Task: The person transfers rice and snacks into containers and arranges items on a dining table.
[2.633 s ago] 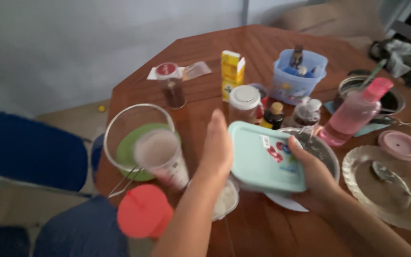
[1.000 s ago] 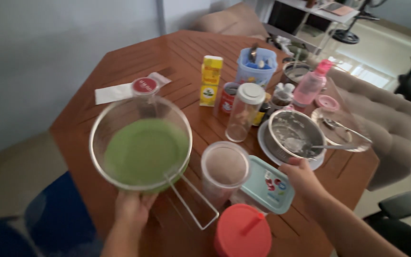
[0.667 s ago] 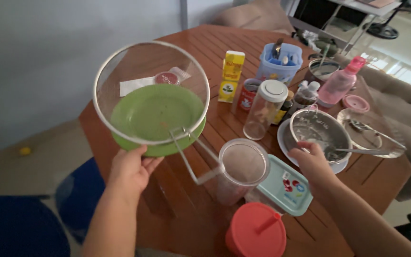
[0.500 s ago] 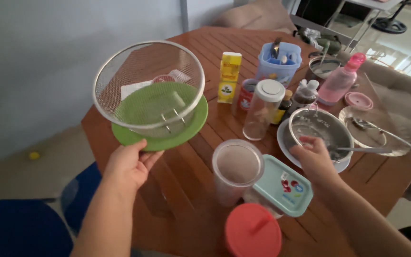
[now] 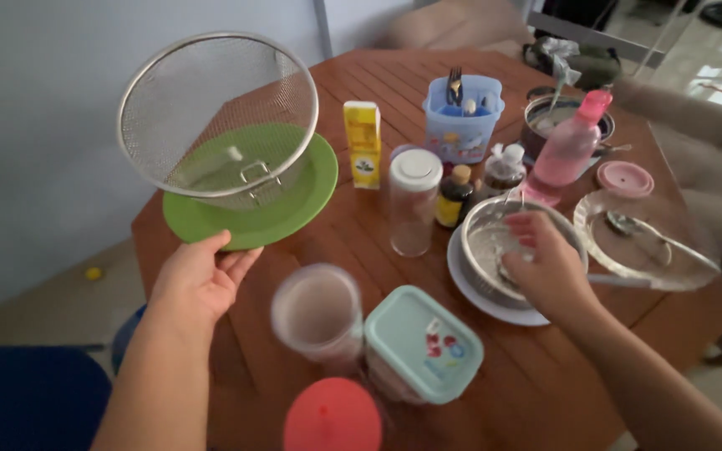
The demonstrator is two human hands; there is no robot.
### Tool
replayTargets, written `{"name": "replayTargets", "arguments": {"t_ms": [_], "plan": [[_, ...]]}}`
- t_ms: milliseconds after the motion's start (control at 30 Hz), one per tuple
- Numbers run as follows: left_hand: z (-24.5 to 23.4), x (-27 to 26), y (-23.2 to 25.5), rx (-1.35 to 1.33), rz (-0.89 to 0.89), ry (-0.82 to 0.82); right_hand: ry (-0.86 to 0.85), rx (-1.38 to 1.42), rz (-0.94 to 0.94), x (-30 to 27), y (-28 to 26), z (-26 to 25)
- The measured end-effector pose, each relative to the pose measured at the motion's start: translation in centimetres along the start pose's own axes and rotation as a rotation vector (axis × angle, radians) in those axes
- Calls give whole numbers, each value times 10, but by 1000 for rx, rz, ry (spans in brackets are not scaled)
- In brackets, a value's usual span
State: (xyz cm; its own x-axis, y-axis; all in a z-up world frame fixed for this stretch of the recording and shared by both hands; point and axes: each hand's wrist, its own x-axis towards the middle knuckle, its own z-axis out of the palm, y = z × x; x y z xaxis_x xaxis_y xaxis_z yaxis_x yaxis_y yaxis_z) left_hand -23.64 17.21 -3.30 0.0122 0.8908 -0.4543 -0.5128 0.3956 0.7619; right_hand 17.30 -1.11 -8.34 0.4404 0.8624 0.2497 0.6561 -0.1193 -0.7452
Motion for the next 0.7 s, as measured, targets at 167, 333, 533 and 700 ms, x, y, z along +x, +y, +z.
{"name": "replayTargets", "arguments": {"t_ms": [167, 333, 533, 700], "plan": [[34, -25, -11, -32, 59, 22, -580, -494, -59, 19, 42, -15], [55, -71, -30, -59, 111, 72, -577, -242, -214, 13, 73, -30], [60, -127, -66, -88, 143, 89, -309, -272, -90, 92, 180, -65], [82, -174, -97, 5, 138, 124, -626, -35, 490, 130, 293, -25]]}}
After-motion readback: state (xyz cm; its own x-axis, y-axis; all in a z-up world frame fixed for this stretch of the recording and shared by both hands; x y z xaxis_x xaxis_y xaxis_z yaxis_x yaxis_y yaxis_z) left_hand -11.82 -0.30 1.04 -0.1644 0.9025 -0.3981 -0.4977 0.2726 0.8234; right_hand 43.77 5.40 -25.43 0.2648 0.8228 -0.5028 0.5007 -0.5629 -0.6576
